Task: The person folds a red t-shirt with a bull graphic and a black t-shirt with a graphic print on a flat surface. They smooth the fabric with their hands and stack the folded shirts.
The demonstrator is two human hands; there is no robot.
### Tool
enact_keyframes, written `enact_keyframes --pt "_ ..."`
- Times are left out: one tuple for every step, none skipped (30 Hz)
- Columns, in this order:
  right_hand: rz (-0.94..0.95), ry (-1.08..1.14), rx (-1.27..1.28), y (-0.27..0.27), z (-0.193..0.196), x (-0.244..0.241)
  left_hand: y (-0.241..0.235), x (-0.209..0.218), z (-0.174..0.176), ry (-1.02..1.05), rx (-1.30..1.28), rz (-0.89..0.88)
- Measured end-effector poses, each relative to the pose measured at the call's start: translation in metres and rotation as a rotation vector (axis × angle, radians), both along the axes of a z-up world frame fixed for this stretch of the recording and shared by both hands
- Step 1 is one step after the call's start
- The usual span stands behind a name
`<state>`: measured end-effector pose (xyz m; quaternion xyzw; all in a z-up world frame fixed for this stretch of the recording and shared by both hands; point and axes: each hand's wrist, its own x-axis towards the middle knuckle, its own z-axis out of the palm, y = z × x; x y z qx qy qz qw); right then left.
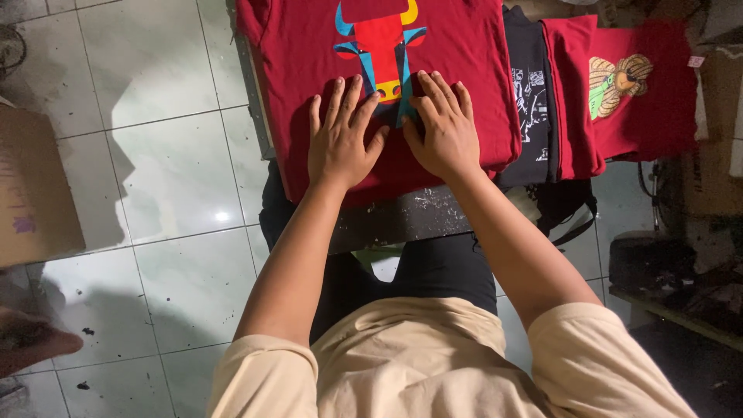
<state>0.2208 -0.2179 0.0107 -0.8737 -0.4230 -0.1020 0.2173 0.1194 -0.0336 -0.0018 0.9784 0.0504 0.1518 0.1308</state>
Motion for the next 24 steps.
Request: enact_keyframes --pt "0.001 0.000 0.001 -0.001 0.002 -0.001 -0.001 -0.001 0.001 0.000 0.001 0.001" --pt "0.020 0.021 -0.003 -0.002 0.004 -0.001 -0.001 -0.001 0.002 0.015 -0.009 -0.002" --pt "0.040 0.042 -0.007 -0.003 0.006 -0.002 -0.001 -0.001 0.003 0.029 -0.018 -0.005" --pt "0.040 0.041 -0.005 -0.002 0.006 -0.002 0.000 -0.001 0.003 0.028 -0.017 -0.005" --pt "0.048 0.016 -0.045 -0.002 0.007 -0.002 0.000 -0.002 0.003 0.024 -0.004 -0.009" --pt "0.056 -0.009 -0.088 -0.003 0.007 -0.002 -0.001 -0.002 0.002 0.020 0.007 -0.015" --pt "0.055 -0.009 -0.089 -0.003 0.007 -0.003 -0.001 -0.002 0.001 0.020 0.005 -0.016" --pt "0.048 -0.010 -0.071 -0.002 0.007 -0.003 -0.001 -0.002 0.001 -0.001 0.017 -0.009" --pt "0.042 -0.011 -0.053 -0.001 0.008 -0.003 -0.001 -0.002 0.001 -0.022 0.028 -0.001" --pt "0.046 -0.013 -0.055 -0.001 0.008 -0.002 -0.001 0.000 0.001 -0.024 0.026 0.003" --pt "0.034 -0.003 -0.063 0.000 0.008 -0.001 0.000 0.001 0.001 -0.030 0.026 -0.004" --pt "0.029 0.012 -0.073 0.001 0.007 -0.002 0.000 -0.002 0.000 -0.032 0.025 -0.003" --pt "0.041 0.014 -0.076 -0.001 0.007 -0.002 -0.002 -0.001 0.000 -0.030 0.022 0.008" --pt "0.048 0.028 -0.081 -0.001 0.008 -0.001 -0.001 -0.001 0.000 -0.011 0.006 0.002" --pt "0.056 0.043 -0.087 -0.001 0.009 -0.001 -0.001 -0.001 0.001 0.008 -0.009 -0.004" --pt "0.069 0.044 -0.087 0.000 0.009 -0.002 0.000 -0.001 0.001 0.010 -0.009 0.009" --pt "0.065 0.043 -0.084 0.001 0.009 -0.002 0.000 -0.002 0.001 0.016 -0.026 0.005" --pt "0.057 0.043 -0.085 -0.001 0.010 -0.003 -0.002 -0.001 0.001 0.023 -0.045 -0.004" --pt "0.065 0.044 -0.087 0.001 0.010 -0.003 -0.001 -0.001 0.000 0.023 -0.048 0.005" --pt "0.061 0.050 -0.087 0.001 0.011 -0.003 -0.001 -0.001 0.000 0.027 -0.036 0.003" --pt "0.057 0.057 -0.086 0.000 0.012 -0.004 -0.001 -0.001 0.000 0.030 -0.023 0.001" --pt "0.056 0.057 -0.087 0.001 0.012 -0.004 -0.001 -0.001 0.000 0.030 -0.024 0.000" --pt "0.042 0.056 -0.105 0.001 0.012 -0.004 -0.001 -0.001 0.001 0.008 -0.023 -0.001" --pt "0.026 0.054 -0.122 0.001 0.012 -0.004 -0.001 -0.001 0.003 -0.017 -0.019 -0.005"
